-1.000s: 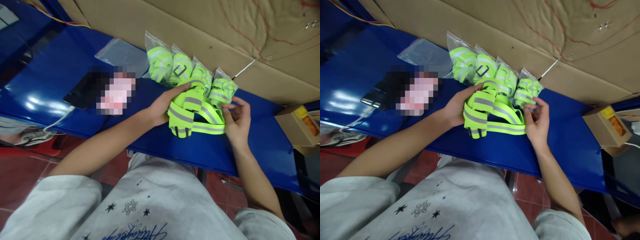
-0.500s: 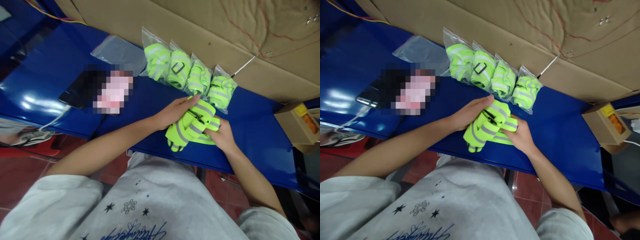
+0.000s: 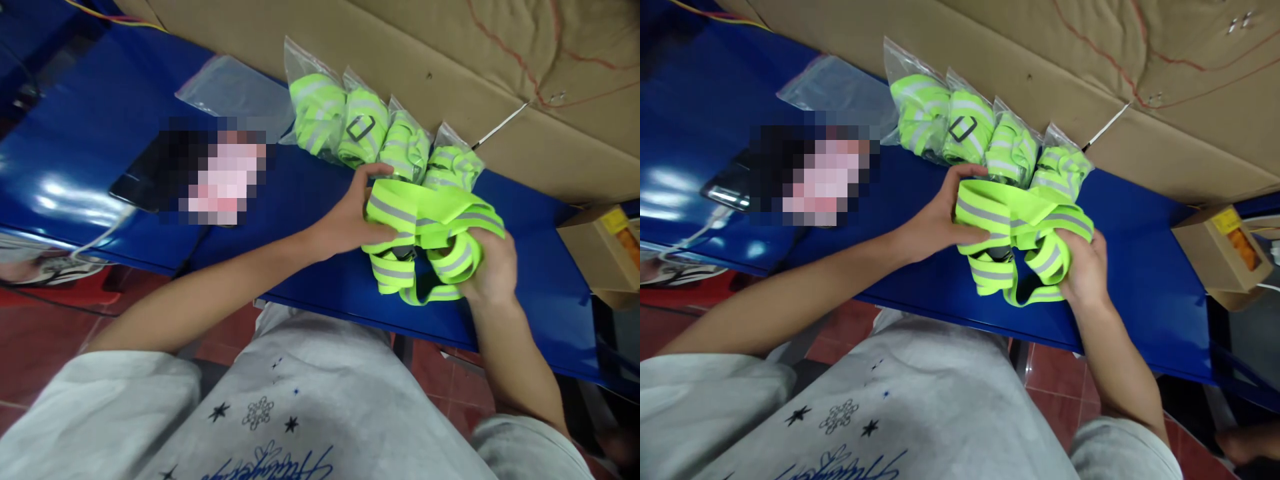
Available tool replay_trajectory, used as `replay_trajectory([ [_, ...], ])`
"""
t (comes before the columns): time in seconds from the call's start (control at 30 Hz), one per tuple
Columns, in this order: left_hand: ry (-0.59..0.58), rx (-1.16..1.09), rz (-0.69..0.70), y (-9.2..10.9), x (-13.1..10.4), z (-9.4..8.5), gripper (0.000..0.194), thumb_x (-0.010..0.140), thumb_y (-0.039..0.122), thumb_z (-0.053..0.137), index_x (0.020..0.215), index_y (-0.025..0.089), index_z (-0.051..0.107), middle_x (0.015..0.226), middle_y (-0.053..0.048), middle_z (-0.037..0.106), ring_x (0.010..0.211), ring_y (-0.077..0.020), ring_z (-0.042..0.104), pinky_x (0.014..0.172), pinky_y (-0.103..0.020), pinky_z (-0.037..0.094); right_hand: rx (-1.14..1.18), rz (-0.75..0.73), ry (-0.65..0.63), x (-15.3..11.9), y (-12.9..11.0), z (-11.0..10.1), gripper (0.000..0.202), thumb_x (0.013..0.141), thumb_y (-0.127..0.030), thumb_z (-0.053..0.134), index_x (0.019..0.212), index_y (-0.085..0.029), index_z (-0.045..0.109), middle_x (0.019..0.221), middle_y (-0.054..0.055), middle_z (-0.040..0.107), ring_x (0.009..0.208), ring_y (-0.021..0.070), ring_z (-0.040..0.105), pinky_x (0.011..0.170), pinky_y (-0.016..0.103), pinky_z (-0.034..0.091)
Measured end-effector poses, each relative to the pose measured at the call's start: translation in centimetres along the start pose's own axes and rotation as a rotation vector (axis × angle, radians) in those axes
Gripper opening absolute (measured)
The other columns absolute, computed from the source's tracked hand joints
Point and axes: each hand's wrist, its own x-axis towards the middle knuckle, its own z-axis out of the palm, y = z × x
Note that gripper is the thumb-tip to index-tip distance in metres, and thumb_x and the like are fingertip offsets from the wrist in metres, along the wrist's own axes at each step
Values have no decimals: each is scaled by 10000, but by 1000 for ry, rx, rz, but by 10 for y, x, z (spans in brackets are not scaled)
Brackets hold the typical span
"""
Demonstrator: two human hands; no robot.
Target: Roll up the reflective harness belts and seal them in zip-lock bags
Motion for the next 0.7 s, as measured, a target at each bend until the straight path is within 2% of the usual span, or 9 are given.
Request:
replay_trajectory([
  [0.13, 79, -385, -257, 19, 9, -13, 654, 675, 234, 799, 1254, 228, 495, 1028, 8, 677, 927, -196, 702, 886, -365, 572, -254, -235, 2, 26, -3, -22, 201, 760, -288, 801, 937, -226, 727, 904, 39, 715, 801, 197, 650, 761, 349, 552],
  [0.23, 131, -491, -275, 31, 10, -15, 380, 723, 191, 713, 1074, 175, 568, 920, 6, 663, 816, -154, 685, 813, -319, 569, -617, -599, -94, 29, -9, -30, 639, 779, -423, 858, 1347, -217, 650, 1291, 154, 653, 1154, 313, 671, 969, 473, 548],
  [0.27, 159, -491, -273, 32, 10, -15, 353, 724, 172, 701, 1052, 176, 570, 894, 11, 653, 795, -147, 678, 787, -306, 565, -701, -721, -162, 25, -12, -29, 807, 788, -503, 863, 1484, -220, 568, 1467, 202, 556, 1348, 388, 599, 1061, 542, 519],
  [0.33, 201, -459, -266, 30, 9, -13, 365, 725, 157, 677, 1071, 196, 569, 871, 28, 638, 774, -143, 670, 744, -285, 552, -766, -905, -329, 12, -16, -24, 981, 840, -711, 776, 1639, -260, 428, 1714, 201, 287, 1618, 487, 303, 1235, 667, 381],
  [0.37, 194, -438, -260, 27, 8, -11, 383, 723, 160, 666, 1091, 209, 571, 866, 37, 634, 763, -140, 663, 719, -271, 539, -761, -967, -400, 4, -17, -21, 989, 877, -797, 682, 1671, -281, 398, 1767, 163, 194, 1666, 497, 182, 1292, 700, 298],
  [0.43, 107, -400, -254, 23, 5, -7, 419, 695, 157, 644, 1105, 224, 587, 853, 49, 630, 728, -128, 638, 667, -239, 500, -748, -1026, -471, -11, -17, -13, 980, 934, -857, 530, 1715, -300, 334, 1808, 111, 98, 1689, 493, 95, 1334, 729, 206],
  [0.53, -137, -374, -265, 22, -1, 0, 478, 596, 139, 613, 1066, 222, 632, 856, 40, 661, 712, -128, 619, 613, -228, 456, -783, -862, -550, -22, -10, -4, 942, 975, -707, 639, 1731, -277, 277, 1788, 162, 207, 1663, 476, 229, 1305, 720, 298],
  [0.63, -313, -337, -234, 24, -4, 5, 495, 550, 153, 591, 1031, 208, 692, 919, 5, 712, 796, -161, 648, 652, -255, 494, -640, -509, -863, -22, -3, 4, 575, 971, -489, 754, 1467, -241, 601, 1462, 141, 646, 1385, 363, 623, 1156, 557, 537],
  [0.7, -359, -323, -216, 25, -5, 5, 486, 557, 160, 591, 1023, 201, 721, 938, -14, 729, 829, -174, 659, 679, -272, 521, -474, -227, -1082, -22, -1, 9, 348, 957, -467, 771, 1201, -226, 708, 1168, 71, 756, 1115, 272, 733, 998, 435, 621],
])
